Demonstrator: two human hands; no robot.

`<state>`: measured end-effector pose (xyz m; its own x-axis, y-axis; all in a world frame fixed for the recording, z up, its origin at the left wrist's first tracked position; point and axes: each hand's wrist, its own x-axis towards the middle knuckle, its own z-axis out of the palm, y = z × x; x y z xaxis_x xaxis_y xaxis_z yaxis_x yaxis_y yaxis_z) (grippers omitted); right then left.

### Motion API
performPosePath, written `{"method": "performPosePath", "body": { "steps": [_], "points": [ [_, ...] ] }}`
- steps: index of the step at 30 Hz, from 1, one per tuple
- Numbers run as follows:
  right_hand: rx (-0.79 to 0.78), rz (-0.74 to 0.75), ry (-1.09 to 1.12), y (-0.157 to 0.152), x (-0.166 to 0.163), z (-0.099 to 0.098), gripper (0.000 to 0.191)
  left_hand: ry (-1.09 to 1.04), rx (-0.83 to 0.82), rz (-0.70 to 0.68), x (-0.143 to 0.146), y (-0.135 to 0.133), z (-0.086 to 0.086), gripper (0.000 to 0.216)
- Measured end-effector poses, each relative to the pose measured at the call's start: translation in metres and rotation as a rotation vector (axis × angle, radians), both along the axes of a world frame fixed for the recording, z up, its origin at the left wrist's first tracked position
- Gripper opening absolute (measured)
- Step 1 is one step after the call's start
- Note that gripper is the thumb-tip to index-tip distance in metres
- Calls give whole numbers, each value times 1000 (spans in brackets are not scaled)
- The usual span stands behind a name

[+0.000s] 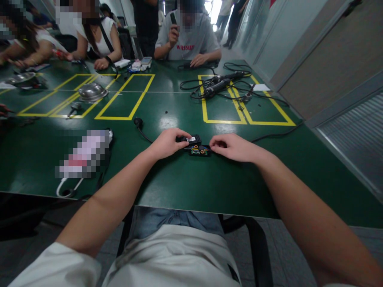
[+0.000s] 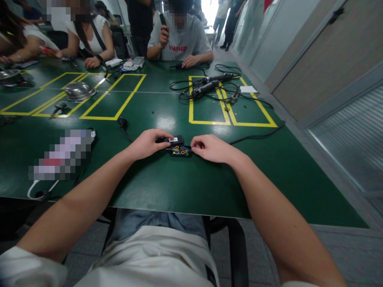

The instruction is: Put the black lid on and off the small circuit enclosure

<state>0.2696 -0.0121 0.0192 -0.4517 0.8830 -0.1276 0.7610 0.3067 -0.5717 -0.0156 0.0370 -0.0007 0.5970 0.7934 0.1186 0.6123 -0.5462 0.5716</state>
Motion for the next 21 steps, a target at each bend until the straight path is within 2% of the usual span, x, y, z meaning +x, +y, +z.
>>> {"method": "performPosePath", "body": {
  "steps": [3,9,12,16,21],
  "points": [
    [-8,17,18,1,2,0,18,40,17,9,1,-4,4,30],
    [13,26,26,2,2,-4,17,27,210,-12,2,-14,12,37],
    [17,18,12,0,0,-3,17,-41,216,-37,-1,-17,17,39],
    [21,18,16,-1,-1,-3,17,-1,235,-161,-1,-18,15,32],
    [16,24,41,1,0,-4,15,78,202,-137,1,-17,11,31]
  ]
}}
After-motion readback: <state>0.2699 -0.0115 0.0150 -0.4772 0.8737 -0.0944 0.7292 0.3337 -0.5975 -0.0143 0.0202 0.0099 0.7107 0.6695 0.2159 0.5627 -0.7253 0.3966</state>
